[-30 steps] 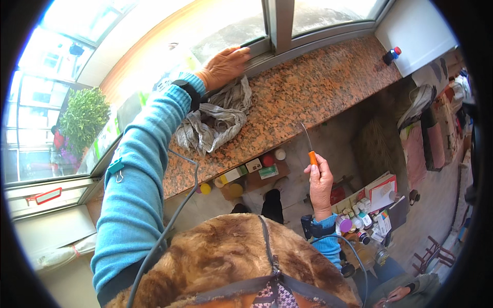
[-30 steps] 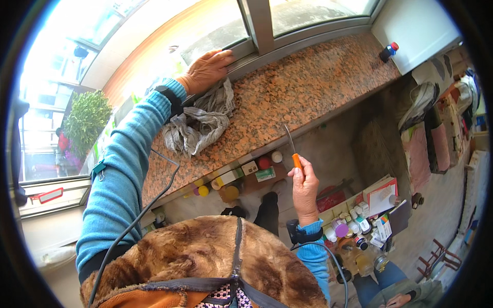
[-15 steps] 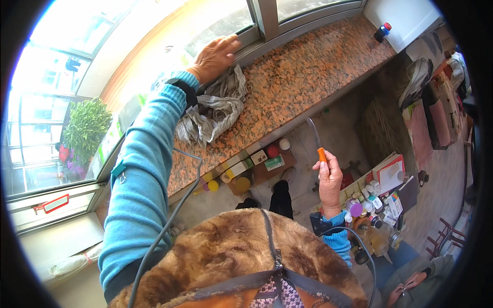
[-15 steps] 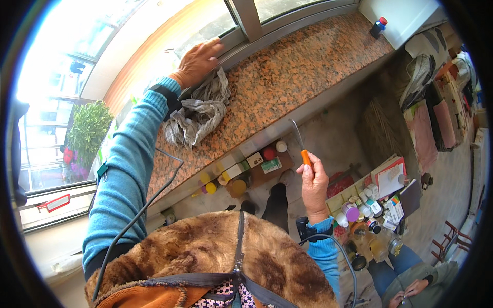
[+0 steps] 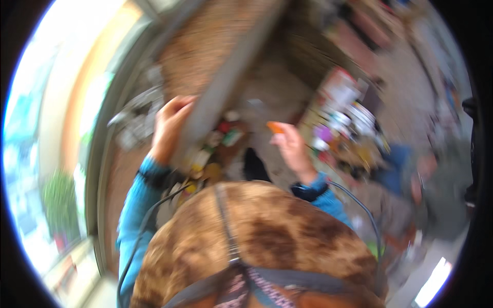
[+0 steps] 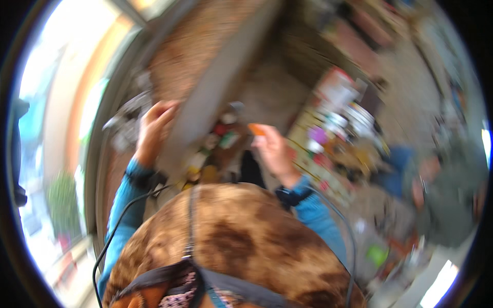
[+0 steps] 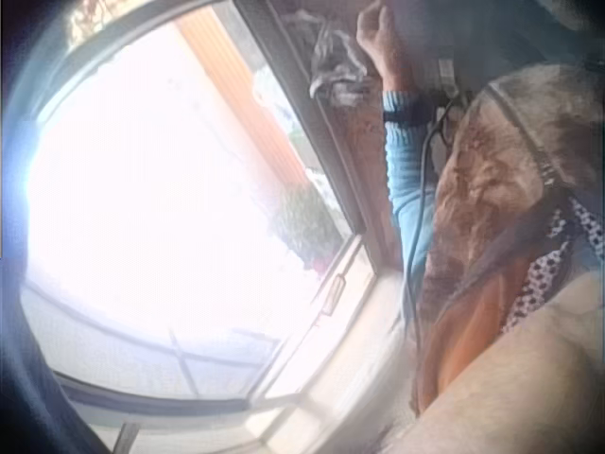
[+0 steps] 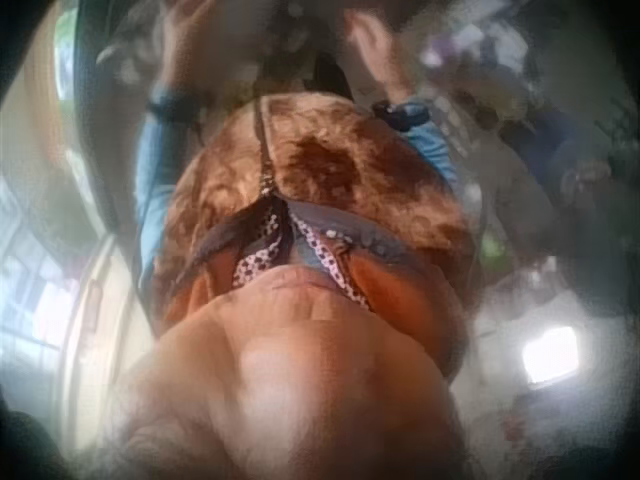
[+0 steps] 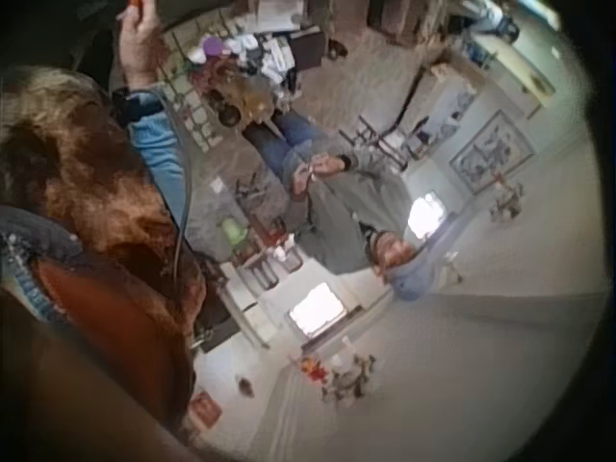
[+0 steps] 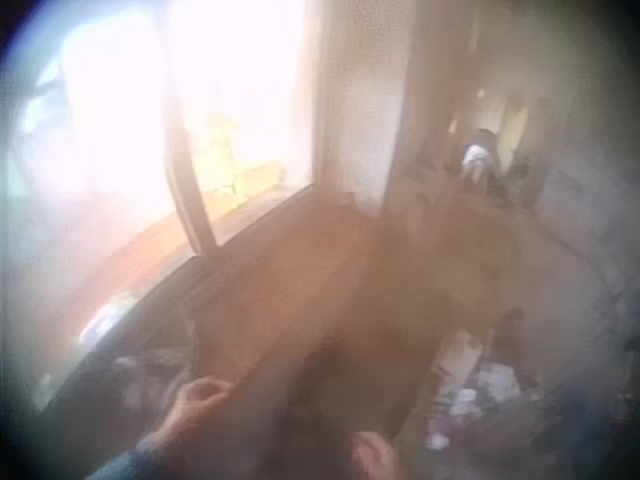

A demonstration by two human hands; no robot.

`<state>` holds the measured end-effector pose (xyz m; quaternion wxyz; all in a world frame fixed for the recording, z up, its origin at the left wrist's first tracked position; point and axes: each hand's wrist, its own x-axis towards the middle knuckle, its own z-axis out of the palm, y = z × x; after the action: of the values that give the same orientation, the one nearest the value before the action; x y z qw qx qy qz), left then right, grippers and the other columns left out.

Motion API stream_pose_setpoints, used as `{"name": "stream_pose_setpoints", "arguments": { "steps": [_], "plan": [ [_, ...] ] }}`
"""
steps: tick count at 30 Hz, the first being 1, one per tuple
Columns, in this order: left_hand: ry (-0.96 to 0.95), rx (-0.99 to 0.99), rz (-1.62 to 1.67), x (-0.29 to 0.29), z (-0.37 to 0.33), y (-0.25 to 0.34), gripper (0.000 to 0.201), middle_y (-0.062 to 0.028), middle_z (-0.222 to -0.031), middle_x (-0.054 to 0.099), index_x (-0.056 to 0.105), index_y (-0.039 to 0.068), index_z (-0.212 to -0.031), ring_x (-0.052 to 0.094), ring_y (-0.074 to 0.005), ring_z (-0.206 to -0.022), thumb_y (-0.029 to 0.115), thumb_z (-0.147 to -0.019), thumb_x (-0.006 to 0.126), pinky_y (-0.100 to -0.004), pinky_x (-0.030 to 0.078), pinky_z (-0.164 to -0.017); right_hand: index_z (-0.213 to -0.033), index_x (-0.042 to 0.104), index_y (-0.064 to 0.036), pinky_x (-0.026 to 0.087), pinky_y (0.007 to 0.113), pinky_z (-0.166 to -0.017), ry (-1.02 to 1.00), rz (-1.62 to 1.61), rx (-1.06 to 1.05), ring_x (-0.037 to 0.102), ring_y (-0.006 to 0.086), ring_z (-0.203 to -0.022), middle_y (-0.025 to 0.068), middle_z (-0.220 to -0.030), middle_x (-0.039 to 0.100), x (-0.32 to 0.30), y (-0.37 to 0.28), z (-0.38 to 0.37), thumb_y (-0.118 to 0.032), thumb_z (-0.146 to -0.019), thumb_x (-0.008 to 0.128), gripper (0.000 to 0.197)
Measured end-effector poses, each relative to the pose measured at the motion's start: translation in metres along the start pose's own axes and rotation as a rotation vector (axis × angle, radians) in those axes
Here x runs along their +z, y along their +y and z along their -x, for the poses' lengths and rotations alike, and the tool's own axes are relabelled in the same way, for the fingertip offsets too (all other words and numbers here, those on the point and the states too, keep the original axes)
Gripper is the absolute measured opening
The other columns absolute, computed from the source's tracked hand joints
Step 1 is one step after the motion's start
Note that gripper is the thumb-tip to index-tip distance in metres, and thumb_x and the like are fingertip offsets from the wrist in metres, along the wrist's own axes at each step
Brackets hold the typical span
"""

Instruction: The person uses a small knife to scrape debris from the window frame track and wipes the area with a cloth. They repeatedly scrape and wipe along the track, moving from one section to another.

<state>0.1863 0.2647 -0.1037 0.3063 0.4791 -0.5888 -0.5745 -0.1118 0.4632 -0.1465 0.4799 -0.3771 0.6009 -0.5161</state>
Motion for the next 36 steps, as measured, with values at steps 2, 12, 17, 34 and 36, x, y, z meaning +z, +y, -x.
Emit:
{"name": "stream_pose_setpoints", "arguments": {
  "steps": [2, 12, 17, 34, 36],
  "plan": [
    [-0.044, -0.068, -0.031, 0.016, 0.03, -0.013, 0.017, -0.0029, -0.108, 0.075, 0.076, 0.001, -0.109, 0.064, -0.011, -0.1, 0.016, -0.101, 0.072, -0.0284, 0.051, -0.092, -0.138, 0.062, -0.0011, 0.057, 0.029, -0.084, 0.006, 0.2, -0.015, 0.069, 0.0139, -0.09, 0.0056, -0.097, 0.071, -0.007, 0.005, 0.034, -0.012, -0.109, 0.058, 0.032],
    [-0.4, -0.057, -0.009, 0.085, 0.099, -0.065, 0.004, 0.0046, -0.084, 0.064, 0.072, 0.001, -0.097, 0.053, -0.0053, -0.077, 0.005, -0.097, 0.07, -0.0234, 0.045, -0.069, -0.138, 0.062, -0.0053, 0.057, 0.032, -0.076, 0.391, 0.357, 0.024, 0.071, 0.0167, -0.08, 0.0096, -0.085, 0.072, -0.014, -0.004, 0.204, -0.013, -0.109, 0.058, 0.03],
    [-0.511, -0.136, -0.009, 0.114, 0.112, -0.072, 0.003, 0.0046, -0.082, 0.064, 0.072, 0.003, -0.097, 0.054, -0.006, -0.074, 0.005, -0.095, 0.072, -0.0236, 0.044, -0.067, -0.14, 0.061, -0.005, 0.057, 0.033, -0.079, 0.459, 0.313, 0.064, 0.071, 0.0173, -0.082, 0.0092, -0.087, 0.073, -0.013, -0.003, 0.239, -0.015, -0.11, 0.058, 0.033],
    [-1.481, 0.2, -0.404, 0.289, 0.159, -0.092, 0.019, -0.0097, -0.096, 0.075, 0.073, 0.005, -0.102, 0.071, -0.0239, -0.091, 0.023, -0.101, 0.066, -0.041, 0.055, -0.081, -0.14, 0.061, -0.0136, 0.057, 0.048, -0.081, 0.566, 0.342, -0.261, 0.072, 0.0406, -0.098, 0.0185, -0.116, 0.074, 0.002, -0.019, 0.294, -0.018, -0.101, 0.065, 0.039],
    [-1.589, -0.122, -0.025, 0.333, 0.194, -0.078, 0.03, -0.0151, -0.123, 0.074, 0.071, 0.005, -0.124, 0.069, -0.0259, -0.114, 0.025, -0.105, 0.061, -0.0425, 0.055, -0.1, -0.139, 0.063, -0.011, 0.056, 0.048, -0.082, 0.602, 0.322, -0.243, 0.071, 0.0405, -0.097, 0.0188, -0.114, 0.073, -0.002, -0.021, 0.304, -0.017, -0.1, 0.066, 0.039]
  ]
}}
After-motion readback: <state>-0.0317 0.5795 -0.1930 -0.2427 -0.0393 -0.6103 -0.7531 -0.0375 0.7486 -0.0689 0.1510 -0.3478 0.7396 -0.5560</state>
